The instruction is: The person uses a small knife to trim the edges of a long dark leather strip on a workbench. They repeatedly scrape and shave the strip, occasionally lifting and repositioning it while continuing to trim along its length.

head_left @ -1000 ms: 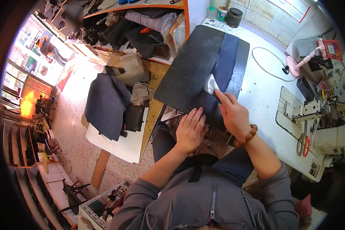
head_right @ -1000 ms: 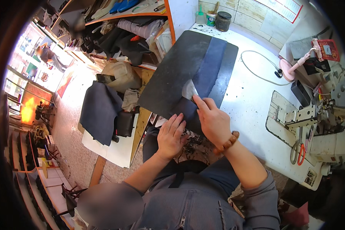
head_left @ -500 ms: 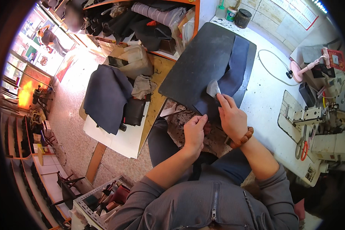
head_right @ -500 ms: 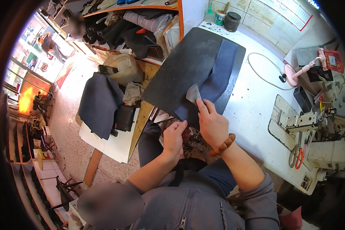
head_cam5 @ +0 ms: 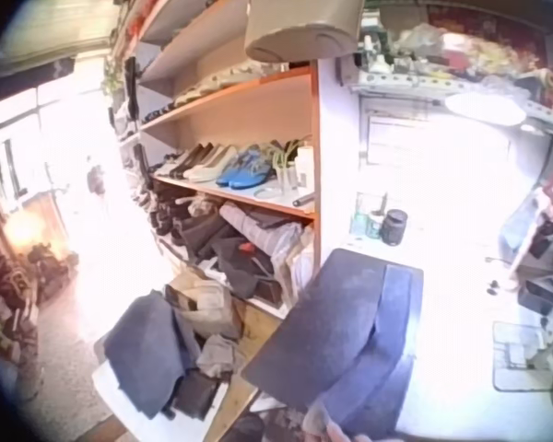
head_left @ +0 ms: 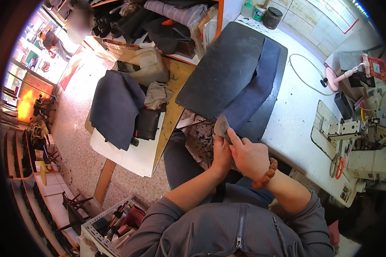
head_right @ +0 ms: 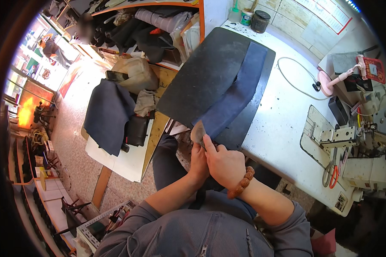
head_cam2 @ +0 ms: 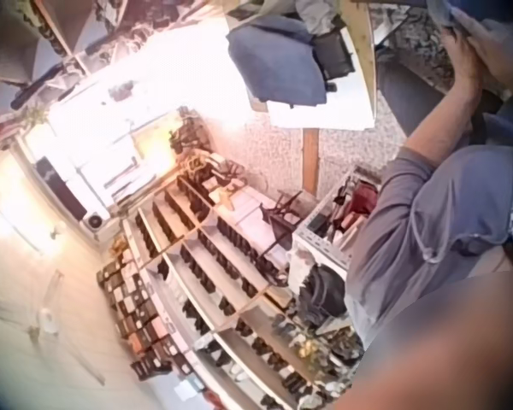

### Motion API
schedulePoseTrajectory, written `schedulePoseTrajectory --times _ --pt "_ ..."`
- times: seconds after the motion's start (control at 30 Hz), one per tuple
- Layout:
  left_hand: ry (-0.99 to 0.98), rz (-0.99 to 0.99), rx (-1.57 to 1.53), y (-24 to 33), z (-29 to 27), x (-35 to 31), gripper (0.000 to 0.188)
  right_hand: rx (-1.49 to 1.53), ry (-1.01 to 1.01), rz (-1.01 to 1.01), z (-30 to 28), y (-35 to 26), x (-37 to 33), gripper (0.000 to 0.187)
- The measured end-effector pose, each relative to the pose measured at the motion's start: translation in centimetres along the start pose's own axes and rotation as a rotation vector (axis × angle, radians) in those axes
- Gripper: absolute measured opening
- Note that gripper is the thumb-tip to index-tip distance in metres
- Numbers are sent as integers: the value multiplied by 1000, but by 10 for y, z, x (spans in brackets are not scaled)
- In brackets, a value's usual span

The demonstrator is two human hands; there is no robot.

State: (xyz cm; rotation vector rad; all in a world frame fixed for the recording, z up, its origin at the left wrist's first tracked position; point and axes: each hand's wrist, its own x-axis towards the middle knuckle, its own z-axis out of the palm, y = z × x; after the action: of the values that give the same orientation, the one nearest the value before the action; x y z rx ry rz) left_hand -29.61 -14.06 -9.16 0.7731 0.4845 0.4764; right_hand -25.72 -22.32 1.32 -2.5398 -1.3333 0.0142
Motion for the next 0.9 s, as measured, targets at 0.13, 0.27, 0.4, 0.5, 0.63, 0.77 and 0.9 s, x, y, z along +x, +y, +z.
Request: schedulePoseTrajectory --times 0.13,0.27,0.4,0.5,0.63,0.77,0.9 --pt "-104 -34 -76 -6 -10 -1 27 12 -1 -4 -2 -3 2 42" --pt "-135 -87 -36 -2 -11 -2 25 29 -29 12 -3 -3 5 42" --pt "-126 -45 29 6 -5 -2 25 63 -22 21 -2 1 10 40" --pt "-106 39 105 9 0 -3 25 99 -14 16 -1 5 13 39" --pt "-95 51 144 9 4 -2 33 116 -22 10 0 11 16 39" --pt "-71 67 125 9 7 -2 33 136 -7 2 1 14 18 39" --pt "-45 37 121 12 8 2 33 140 7 13 3 16 25 38"
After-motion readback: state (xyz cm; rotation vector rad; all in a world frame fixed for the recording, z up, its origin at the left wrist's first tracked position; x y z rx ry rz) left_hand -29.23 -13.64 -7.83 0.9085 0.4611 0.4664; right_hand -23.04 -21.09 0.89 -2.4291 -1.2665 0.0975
